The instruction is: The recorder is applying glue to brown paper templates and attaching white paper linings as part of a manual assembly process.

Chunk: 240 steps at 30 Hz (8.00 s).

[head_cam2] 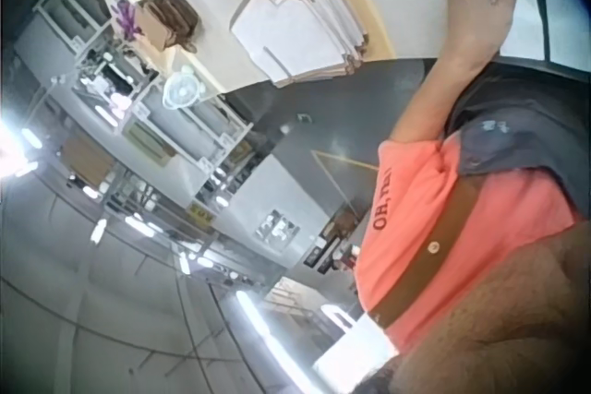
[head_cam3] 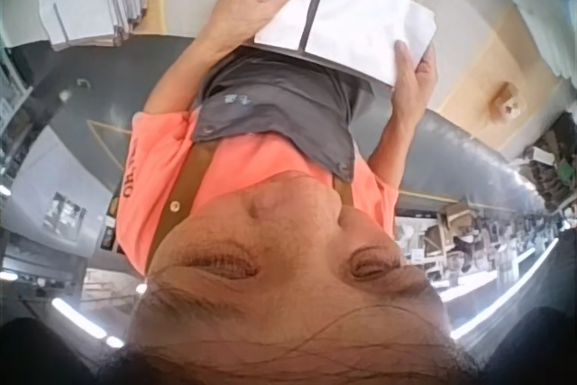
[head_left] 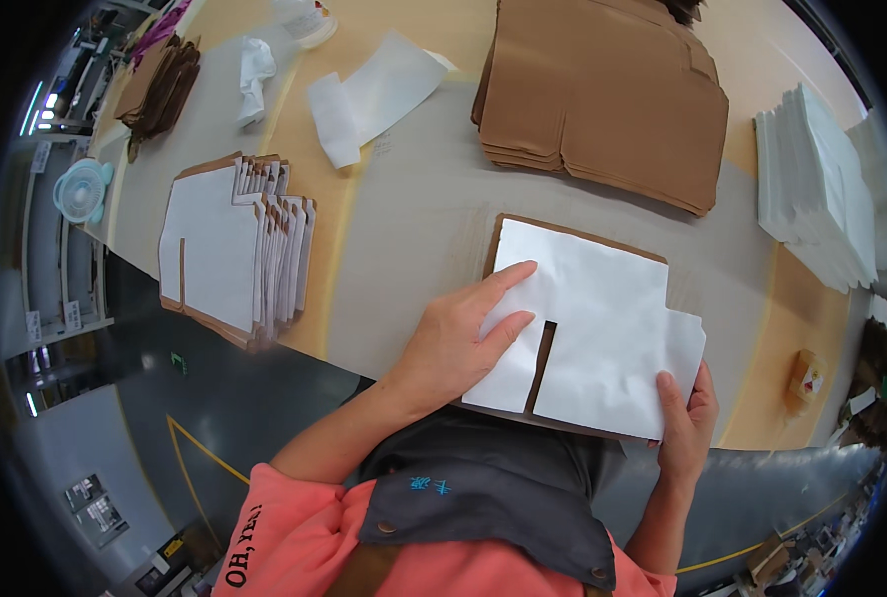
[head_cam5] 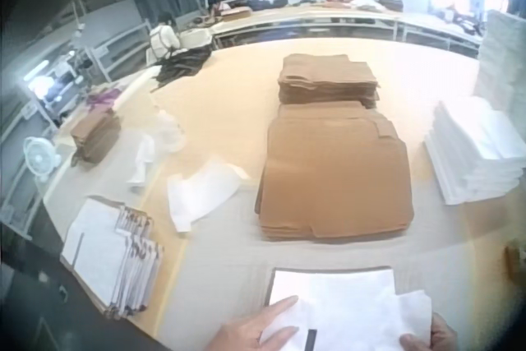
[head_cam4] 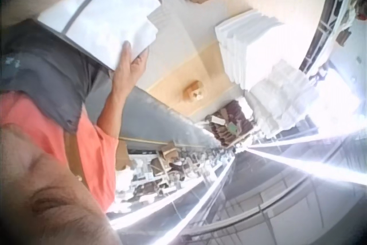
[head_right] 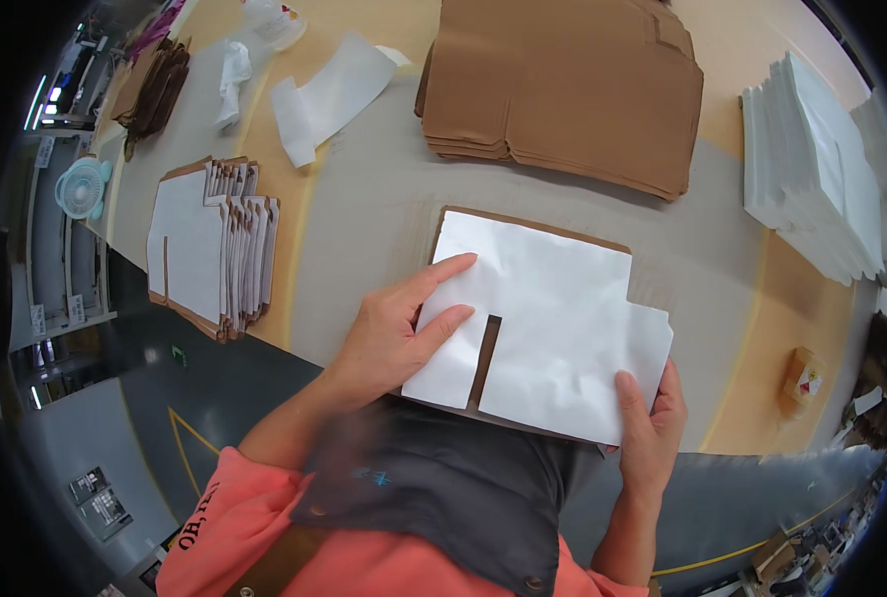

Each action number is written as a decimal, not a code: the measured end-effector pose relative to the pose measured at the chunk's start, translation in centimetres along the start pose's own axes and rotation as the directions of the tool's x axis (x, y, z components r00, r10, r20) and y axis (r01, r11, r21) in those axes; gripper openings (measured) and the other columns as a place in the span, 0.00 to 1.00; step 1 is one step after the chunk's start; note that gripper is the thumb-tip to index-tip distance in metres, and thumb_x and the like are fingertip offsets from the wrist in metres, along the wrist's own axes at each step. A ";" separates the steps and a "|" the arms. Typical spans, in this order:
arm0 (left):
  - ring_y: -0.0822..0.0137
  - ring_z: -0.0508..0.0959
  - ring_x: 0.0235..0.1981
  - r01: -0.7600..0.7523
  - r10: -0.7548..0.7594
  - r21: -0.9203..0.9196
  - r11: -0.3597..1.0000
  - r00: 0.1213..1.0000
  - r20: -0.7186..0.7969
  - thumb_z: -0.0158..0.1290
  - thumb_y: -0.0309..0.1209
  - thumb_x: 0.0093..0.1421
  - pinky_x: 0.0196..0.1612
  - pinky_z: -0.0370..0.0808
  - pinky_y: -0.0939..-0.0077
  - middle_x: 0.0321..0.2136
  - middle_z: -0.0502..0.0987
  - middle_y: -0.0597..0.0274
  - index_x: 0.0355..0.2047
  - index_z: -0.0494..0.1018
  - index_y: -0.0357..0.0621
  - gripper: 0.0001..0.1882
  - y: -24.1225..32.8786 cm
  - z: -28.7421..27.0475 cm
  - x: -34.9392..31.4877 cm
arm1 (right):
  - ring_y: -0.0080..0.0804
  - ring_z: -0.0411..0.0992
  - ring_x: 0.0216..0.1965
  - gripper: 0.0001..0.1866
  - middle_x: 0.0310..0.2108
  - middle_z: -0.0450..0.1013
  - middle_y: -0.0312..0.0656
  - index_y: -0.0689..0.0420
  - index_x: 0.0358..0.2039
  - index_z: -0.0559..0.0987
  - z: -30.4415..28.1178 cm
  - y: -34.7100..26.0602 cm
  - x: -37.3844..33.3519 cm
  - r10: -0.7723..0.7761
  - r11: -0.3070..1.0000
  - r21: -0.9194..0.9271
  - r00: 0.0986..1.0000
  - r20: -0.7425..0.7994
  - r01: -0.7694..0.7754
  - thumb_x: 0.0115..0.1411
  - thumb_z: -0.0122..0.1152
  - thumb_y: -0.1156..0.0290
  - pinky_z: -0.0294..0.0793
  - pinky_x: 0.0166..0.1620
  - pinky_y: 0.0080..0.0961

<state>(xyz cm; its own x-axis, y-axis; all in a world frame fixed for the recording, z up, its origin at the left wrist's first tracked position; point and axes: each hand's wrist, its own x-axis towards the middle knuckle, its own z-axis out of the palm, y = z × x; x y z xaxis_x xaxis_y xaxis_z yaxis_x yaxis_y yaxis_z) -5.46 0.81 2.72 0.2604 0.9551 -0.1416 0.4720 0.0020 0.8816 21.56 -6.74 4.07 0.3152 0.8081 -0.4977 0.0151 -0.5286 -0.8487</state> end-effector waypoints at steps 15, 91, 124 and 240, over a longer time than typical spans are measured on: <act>0.64 0.73 0.24 0.042 -0.041 0.094 0.995 0.999 -0.011 0.60 0.34 0.62 0.33 0.73 0.72 0.32 0.80 0.48 0.61 0.70 0.43 0.27 -0.2 0.0 0.1 | 0.13 0.70 0.26 0.20 0.38 0.76 0.34 0.63 0.56 0.73 0.5 -0.8 -0.2 0.030 0.999 -0.030 1.000 -0.009 -0.030 0.65 0.59 0.71 0.65 0.21 0.12; 0.54 0.69 0.58 -0.786 0.648 0.237 0.571 0.609 0.458 0.50 0.27 0.57 0.63 0.68 0.57 0.54 0.71 0.51 0.53 0.74 0.39 0.22 2.0 8.6 4.9 | 0.14 0.63 0.20 0.28 0.26 0.70 0.34 0.60 0.61 0.66 -0.5 1.4 -1.0 -0.208 0.914 -0.377 0.971 -0.122 0.149 0.61 0.64 0.76 0.63 0.24 0.14; 0.53 0.51 0.72 -0.516 0.424 0.651 0.557 0.851 0.312 0.48 0.47 0.66 0.71 0.40 0.41 0.71 0.53 0.51 0.69 0.55 0.37 0.38 -0.6 3.1 4.3 | 0.43 0.49 0.72 0.46 0.71 0.54 0.45 0.56 0.70 0.59 5.9 -0.1 5.3 -0.563 0.145 -0.754 0.680 0.469 0.640 0.62 0.46 0.34 0.43 0.71 0.51; 0.44 0.50 0.72 -0.339 0.433 0.394 0.854 0.884 -0.178 0.52 0.25 0.60 0.68 0.42 0.30 0.68 0.59 0.49 0.42 0.79 0.41 0.11 -5.5 -2.1 2.5 | 0.34 0.73 0.30 0.12 0.30 0.73 0.40 0.59 0.32 0.76 13.9 -4.9 8.6 -0.685 -0.115 -0.498 0.295 0.666 0.859 0.48 0.69 0.84 0.76 0.32 0.28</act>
<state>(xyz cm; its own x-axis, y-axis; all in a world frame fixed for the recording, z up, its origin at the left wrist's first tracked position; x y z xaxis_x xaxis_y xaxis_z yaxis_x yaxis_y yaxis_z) -9.21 3.79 -1.56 0.2845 0.8975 0.3370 0.6468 -0.4391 0.6236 10.97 6.40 1.49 -0.5496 0.7736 0.3154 0.7419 0.6255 -0.2413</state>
